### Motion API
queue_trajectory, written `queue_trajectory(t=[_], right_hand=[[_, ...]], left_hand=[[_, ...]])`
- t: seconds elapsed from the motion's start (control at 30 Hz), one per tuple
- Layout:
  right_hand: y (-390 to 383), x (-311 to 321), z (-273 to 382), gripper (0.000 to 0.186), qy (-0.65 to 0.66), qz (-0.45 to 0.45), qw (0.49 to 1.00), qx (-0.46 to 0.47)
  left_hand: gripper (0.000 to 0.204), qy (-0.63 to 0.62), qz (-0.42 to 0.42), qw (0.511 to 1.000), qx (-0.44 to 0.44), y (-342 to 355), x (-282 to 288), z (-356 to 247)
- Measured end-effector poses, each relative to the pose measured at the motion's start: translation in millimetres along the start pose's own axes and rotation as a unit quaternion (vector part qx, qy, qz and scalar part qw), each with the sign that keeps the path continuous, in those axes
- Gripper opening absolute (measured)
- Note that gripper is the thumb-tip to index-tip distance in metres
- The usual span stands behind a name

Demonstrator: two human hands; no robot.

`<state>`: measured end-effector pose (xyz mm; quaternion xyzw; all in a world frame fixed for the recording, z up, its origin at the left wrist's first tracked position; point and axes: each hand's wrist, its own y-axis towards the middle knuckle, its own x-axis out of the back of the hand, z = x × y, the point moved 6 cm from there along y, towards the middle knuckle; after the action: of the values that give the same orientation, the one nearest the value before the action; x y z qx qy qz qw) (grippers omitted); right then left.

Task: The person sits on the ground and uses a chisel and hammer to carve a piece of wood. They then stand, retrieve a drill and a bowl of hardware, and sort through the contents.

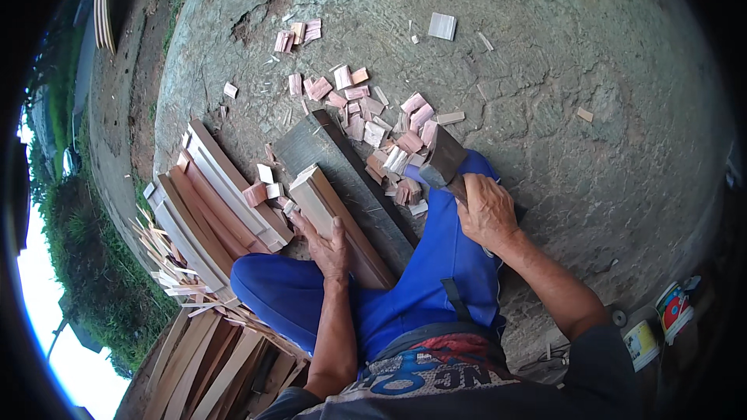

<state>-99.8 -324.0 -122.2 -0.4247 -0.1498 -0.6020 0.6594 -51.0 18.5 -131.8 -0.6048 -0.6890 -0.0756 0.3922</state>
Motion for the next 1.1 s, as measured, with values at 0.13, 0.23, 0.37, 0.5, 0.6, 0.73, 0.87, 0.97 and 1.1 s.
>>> queue_trajectory(t=[0.13, 0.23, 0.37, 0.5, 0.6, 0.73, 0.87, 0.97, 1.1], right_hand=[[1.9, -1.6, 4.7, 0.036, 0.006, -0.007, 1.0, -0.015], [9.4, -1.8, 11.3, 0.037, -0.012, -0.005, 1.0, -0.024], [17.1, -7.0, 22.6, 0.035, -0.031, -0.003, 0.998, -0.047], [21.8, -15.9, 31.8, 0.035, -0.065, -0.006, 0.995, -0.073], [26.6, -21.9, 39.6, 0.035, -0.089, 0.009, 0.993, -0.083], [39.8, -22.3, 42.7, 0.035, -0.127, 0.011, 0.988, -0.087], [49.4, -25.8, 43.8, 0.034, -0.161, 0.018, 0.984, -0.08], [48.5, -24.9, 59.1, 0.036, -0.138, 0.02, 0.988, -0.069], [28.4, -13.7, 118.2, 0.041, -0.026, -0.002, 1.0, -0.016]], left_hand=[[0.088, 0.111, 0.05, 0.991, 0.048, -2.7, -0.2, -6.9], [0.063, 0.04, 0.031, 0.997, 0.051, 5.0, 7.6, -10.0], [0.062, 0.017, 0.004, 0.996, 0.092, 6.6, 8.8, 9.0], [0.06, -0.048, -0.007, 0.998, 0.049, 5.5, -0.8, 19.4], [0.062, 0.002, -0.003, 0.999, 0.047, 8.0, 0.0, 16.1], [0.071, -0.046, 0.009, 0.997, 0.06, 8.2, 3.7, 8.0], [0.073, -0.081, 0.015, 0.996, 0.038, 7.5, 2.9, 17.2], [0.079, -0.083, -0.026, 0.996, 0.004, 7.2, 2.5, 23.8], [0.077, -0.099, -0.119, 0.986, -0.061, 8.1, 19.1, 6.4]])
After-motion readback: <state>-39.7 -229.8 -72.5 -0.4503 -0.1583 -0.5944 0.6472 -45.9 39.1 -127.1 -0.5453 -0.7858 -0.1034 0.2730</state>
